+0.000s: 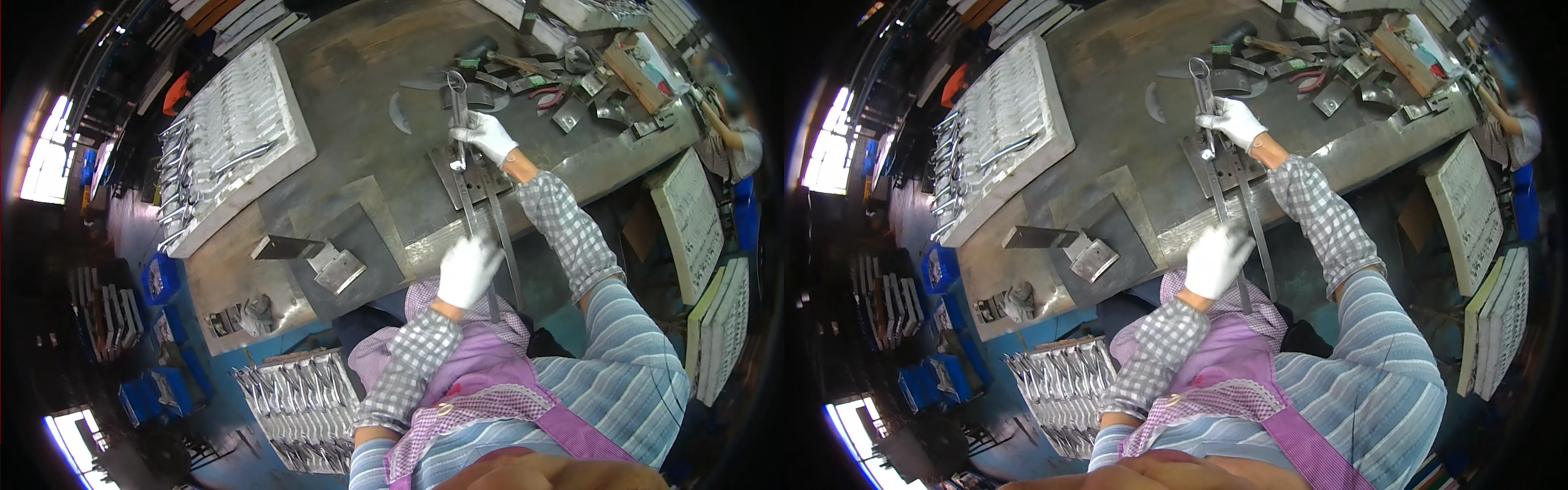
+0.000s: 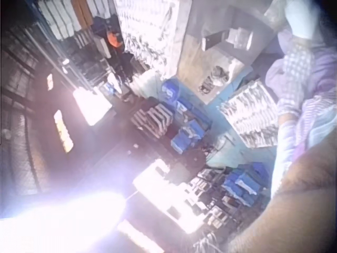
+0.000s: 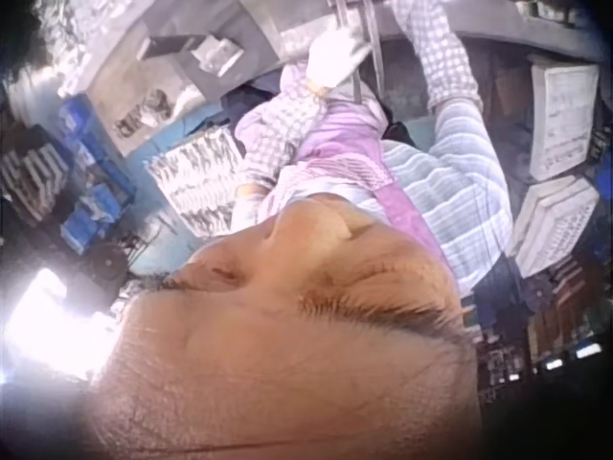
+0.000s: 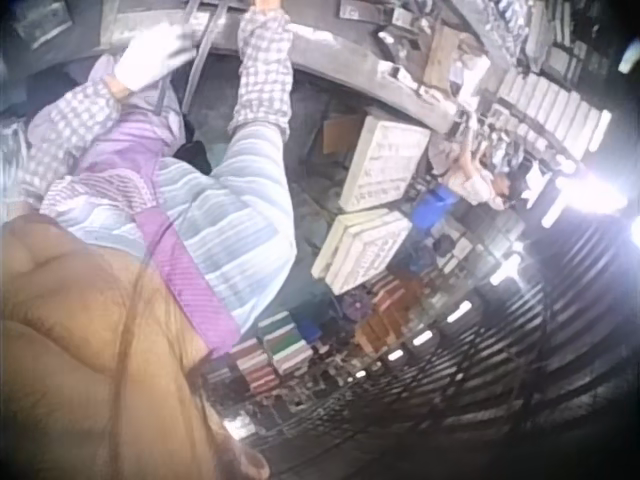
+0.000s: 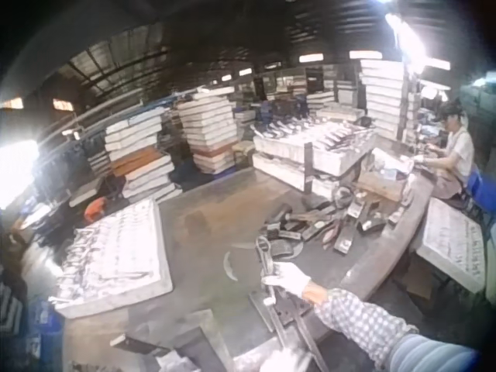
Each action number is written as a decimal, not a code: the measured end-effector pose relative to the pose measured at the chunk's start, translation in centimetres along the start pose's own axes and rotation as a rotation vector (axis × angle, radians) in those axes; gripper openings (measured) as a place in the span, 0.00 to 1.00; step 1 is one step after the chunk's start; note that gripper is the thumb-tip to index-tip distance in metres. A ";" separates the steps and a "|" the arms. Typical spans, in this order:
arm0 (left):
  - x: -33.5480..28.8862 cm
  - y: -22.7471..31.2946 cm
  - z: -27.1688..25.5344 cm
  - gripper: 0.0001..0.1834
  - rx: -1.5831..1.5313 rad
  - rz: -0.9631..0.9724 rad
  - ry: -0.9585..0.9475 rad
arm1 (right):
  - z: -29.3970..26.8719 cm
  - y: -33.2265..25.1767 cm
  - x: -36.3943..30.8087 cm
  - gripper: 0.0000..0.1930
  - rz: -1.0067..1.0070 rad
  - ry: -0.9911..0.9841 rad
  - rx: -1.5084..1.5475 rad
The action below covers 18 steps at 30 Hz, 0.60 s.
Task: The recorder takes metal parts from a tray, polishes them against a stationary industrial tool or bench fixture, and returns them to a separate container.
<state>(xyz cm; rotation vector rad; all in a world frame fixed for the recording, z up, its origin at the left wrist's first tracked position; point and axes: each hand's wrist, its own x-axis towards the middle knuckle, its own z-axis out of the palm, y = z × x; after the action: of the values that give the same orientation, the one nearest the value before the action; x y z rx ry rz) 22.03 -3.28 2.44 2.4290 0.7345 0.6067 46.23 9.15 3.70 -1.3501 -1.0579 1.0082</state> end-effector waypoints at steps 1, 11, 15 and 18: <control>1.8 -0.2 -1.1 0.18 0.069 -0.040 0.046 | 1.0 -0.3 -0.5 0.09 -0.028 0.031 0.042; 8.0 -1.2 -1.6 0.45 0.298 -0.299 -0.137 | 0.5 0.6 -7.5 0.24 -0.142 0.273 -0.757; 8.0 -1.5 -1.5 0.48 0.281 -0.327 -0.147 | 2.1 -4.0 -17.4 0.27 0.308 0.068 -0.966; 8.0 -1.6 -1.0 0.46 0.284 -0.334 -0.140 | 3.6 -1.8 -22.0 0.27 0.462 -0.041 -0.925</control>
<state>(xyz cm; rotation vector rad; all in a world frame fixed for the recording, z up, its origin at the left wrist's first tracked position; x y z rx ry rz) 26.93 3.04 4.31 2.4851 1.2007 0.2092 37.34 -11.35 5.33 -2.4134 -1.3458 0.8880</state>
